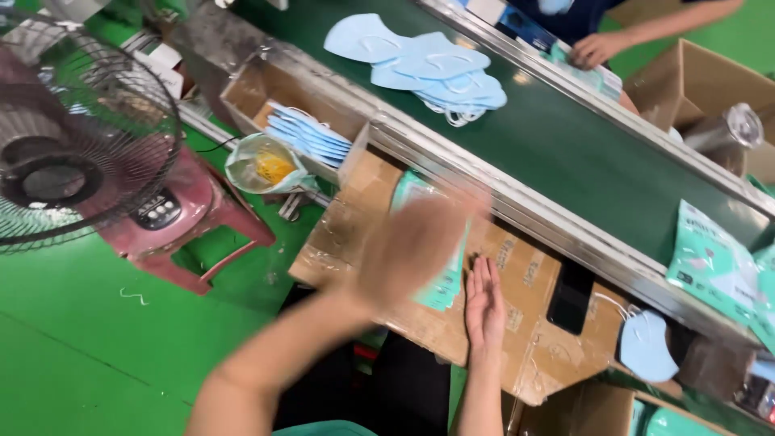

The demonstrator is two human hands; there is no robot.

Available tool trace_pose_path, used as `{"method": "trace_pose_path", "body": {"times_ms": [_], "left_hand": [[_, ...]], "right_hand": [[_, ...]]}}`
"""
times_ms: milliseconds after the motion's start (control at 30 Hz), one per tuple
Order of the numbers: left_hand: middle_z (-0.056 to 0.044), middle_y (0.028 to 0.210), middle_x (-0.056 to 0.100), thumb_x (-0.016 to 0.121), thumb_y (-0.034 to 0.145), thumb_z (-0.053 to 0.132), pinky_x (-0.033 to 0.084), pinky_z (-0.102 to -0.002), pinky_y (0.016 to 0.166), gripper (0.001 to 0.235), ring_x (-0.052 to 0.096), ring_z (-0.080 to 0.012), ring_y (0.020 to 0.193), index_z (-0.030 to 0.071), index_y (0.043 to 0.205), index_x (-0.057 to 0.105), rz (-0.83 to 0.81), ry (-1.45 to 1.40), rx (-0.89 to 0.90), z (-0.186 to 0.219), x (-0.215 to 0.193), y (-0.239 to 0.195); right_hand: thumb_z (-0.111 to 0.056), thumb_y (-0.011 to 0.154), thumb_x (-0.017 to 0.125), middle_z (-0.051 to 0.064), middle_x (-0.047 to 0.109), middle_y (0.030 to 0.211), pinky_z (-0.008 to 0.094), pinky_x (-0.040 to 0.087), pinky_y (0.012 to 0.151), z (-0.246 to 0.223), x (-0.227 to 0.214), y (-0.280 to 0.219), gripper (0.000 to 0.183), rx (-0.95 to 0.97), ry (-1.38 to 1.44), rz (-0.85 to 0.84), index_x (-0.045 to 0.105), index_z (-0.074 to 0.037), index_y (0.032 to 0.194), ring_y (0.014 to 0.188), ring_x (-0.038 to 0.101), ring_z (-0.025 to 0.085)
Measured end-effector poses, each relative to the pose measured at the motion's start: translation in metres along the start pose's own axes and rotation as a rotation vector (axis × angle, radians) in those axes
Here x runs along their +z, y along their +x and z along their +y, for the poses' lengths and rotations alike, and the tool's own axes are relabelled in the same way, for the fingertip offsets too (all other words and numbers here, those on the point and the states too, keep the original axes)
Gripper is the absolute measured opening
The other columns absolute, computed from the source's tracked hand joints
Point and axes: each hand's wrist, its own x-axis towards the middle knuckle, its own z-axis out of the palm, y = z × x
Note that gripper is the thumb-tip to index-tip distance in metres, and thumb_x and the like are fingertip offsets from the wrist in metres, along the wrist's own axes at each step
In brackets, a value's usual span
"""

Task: The person picks up stacks of light blue face masks from the conveyor and work surface, aligns them, and inserts each stack into a teal plastic pouch. They press the pouches flat and place the filled pouches into cardboard boxes beside the work area.

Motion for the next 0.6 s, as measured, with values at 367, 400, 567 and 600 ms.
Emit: {"method": "trace_pose_path", "body": {"times_ms": [367, 400, 567, 600], "left_hand": [[-0.015, 0.103, 0.069, 0.064, 0.093, 0.015, 0.051, -0.051, 0.085, 0.017, 0.066, -0.0369, 0.099, 0.004, 0.107, 0.064, 0.134, 0.928, -0.114, -0.310, 0.164, 0.204], [-0.015, 0.103, 0.069, 0.064, 0.093, 0.015, 0.051, -0.051, 0.085, 0.017, 0.066, -0.0369, 0.099, 0.004, 0.107, 0.064, 0.139, 0.938, -0.128, -0.309, 0.169, 0.206], [-0.014, 0.081, 0.071, 0.073, 0.079, 0.026, 0.056, -0.048, 0.071, 0.024, 0.072, -0.0328, 0.079, 0.009, 0.094, 0.066, -0.052, 0.436, 0.104, -0.255, 0.215, 0.175], [-0.014, 0.081, 0.071, 0.073, 0.079, 0.026, 0.056, -0.048, 0.071, 0.024, 0.072, -0.0328, 0.079, 0.009, 0.094, 0.066, -0.052, 0.455, 0.054, -0.215, 0.204, 0.141]], "right_hand": [[-0.016, 0.106, 0.046, 0.021, 0.035, 0.164, 0.042, 0.033, 0.122, -0.003, -0.005, 0.008, 0.058, 0.040, 0.025, -0.093, 0.030, 0.006, 0.157, 0.149, 0.038, 0.028], [-0.016, 0.106, 0.046, 0.021, 0.035, 0.164, 0.042, 0.033, 0.122, -0.003, 0.001, 0.008, 0.058, 0.055, 0.024, -0.103, 0.030, 0.006, 0.157, 0.149, 0.038, 0.028], [-0.014, 0.098, 0.060, 0.027, 0.051, 0.149, 0.047, 0.048, 0.099, -0.023, 0.054, -0.018, 0.062, -0.101, -0.661, 0.292, 0.040, 0.003, 0.155, 0.119, 0.055, 0.042], [-0.014, 0.098, 0.060, 0.027, 0.051, 0.149, 0.047, 0.048, 0.099, -0.038, 0.047, -0.021, 0.062, -0.054, -0.669, 0.266, 0.040, 0.003, 0.155, 0.119, 0.055, 0.042]]}}
